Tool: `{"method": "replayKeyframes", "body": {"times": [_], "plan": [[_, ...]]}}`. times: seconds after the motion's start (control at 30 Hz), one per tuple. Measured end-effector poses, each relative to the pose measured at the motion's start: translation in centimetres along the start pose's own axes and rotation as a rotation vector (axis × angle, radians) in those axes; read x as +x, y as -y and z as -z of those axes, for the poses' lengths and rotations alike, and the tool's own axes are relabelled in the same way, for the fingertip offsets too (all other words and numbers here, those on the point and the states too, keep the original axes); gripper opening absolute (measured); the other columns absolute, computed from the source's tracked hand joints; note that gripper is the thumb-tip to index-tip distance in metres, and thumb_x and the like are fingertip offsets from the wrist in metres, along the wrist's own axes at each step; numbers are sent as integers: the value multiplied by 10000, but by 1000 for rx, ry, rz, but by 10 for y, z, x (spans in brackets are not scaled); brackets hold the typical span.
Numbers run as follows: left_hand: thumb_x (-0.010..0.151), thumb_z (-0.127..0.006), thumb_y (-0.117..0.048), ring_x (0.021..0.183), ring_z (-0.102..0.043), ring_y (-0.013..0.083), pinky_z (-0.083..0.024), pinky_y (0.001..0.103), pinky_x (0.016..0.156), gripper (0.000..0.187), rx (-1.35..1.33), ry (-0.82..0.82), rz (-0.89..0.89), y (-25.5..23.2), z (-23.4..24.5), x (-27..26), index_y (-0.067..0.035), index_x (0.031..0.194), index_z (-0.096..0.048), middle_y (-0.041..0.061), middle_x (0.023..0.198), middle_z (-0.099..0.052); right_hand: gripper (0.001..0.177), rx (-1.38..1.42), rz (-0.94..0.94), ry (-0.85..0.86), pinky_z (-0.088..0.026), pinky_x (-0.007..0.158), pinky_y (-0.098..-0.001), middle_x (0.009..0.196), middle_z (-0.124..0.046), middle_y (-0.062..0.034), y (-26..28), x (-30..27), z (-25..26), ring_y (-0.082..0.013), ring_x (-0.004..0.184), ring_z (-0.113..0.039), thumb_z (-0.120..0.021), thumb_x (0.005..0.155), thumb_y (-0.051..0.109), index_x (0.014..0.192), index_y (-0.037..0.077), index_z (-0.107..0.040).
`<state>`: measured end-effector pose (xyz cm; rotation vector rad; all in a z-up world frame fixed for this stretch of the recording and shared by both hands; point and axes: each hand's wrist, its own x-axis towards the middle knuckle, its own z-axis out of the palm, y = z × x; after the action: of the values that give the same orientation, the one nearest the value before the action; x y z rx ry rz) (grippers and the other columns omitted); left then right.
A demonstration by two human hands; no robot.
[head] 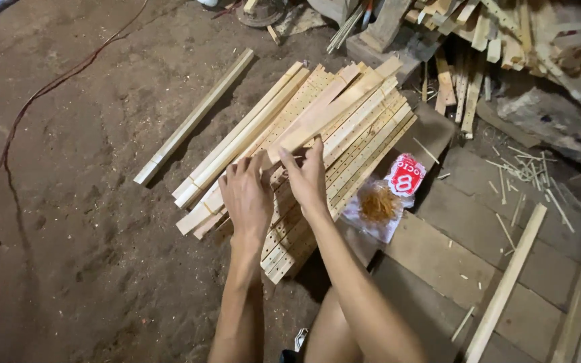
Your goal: The person is organizing thin wooden slats with pre-drilled holes into bundles and securing them with rubber bands.
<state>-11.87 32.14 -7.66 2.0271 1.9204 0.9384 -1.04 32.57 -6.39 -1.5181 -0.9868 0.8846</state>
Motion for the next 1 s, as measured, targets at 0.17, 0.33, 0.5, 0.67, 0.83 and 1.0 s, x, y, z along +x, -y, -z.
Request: {"method": "replayKeyframes", "body": {"times": [0.17,0.33,0.5,0.67,0.83,1.0], "plan": [[893,-730,-115,1021,-637,269,-434,415,891,414,69,22,33,9,-8,11,-214,1294,-701,68,1084,-725,938,-119,-29,43,-435,1084,-612,1455,-440,-379,-31,38,-16,-492,1350,-476,-665,969,452,1583,-47,-161],[878,-733,-123,1001,-649,272,-455,420,861,396,85,34,40,22,-20,23,-235,1257,-714,42,1068,-727,867,-211,-5,35,-609,919,-446,1251,-616,-268,-48,53,-24,-376,1145,-678,-705,940,435,1544,-44,-308],[866,-758,-120,1111,-615,272,-412,458,970,393,100,-82,-6,40,-54,39,-220,1246,-736,53,1189,-728,896,-156,111,81,-602,885,-443,1095,-705,-202,-49,48,-28,-290,1017,-731,-731,927,402,1544,-80,-295],[844,-781,-157,1215,-549,274,-350,479,1077,407,85,-116,-20,39,-67,38,-237,1240,-726,35,1267,-679,738,-140,160,45,-611,857,-429,1065,-742,-159,-59,47,-23,-277,994,-746,-712,945,351,1503,-38,-427],[803,-816,-179,1165,-585,291,-361,498,1089,377,74,-169,-66,25,-71,25,-234,1172,-758,53,1247,-694,583,-109,244,-22,-610,819,-443,1038,-742,-185,-78,49,-26,-328,953,-749,-714,953,284,1419,-21,-541],[826,-780,-170,1247,-554,266,-367,436,1080,357,22,-124,-79,11,-71,11,-268,1168,-748,33,1258,-685,477,-2,284,-71,-611,799,-371,1060,-737,-153,-68,29,-14,-266,934,-745,-679,983,259,1402,50,-589]]}}
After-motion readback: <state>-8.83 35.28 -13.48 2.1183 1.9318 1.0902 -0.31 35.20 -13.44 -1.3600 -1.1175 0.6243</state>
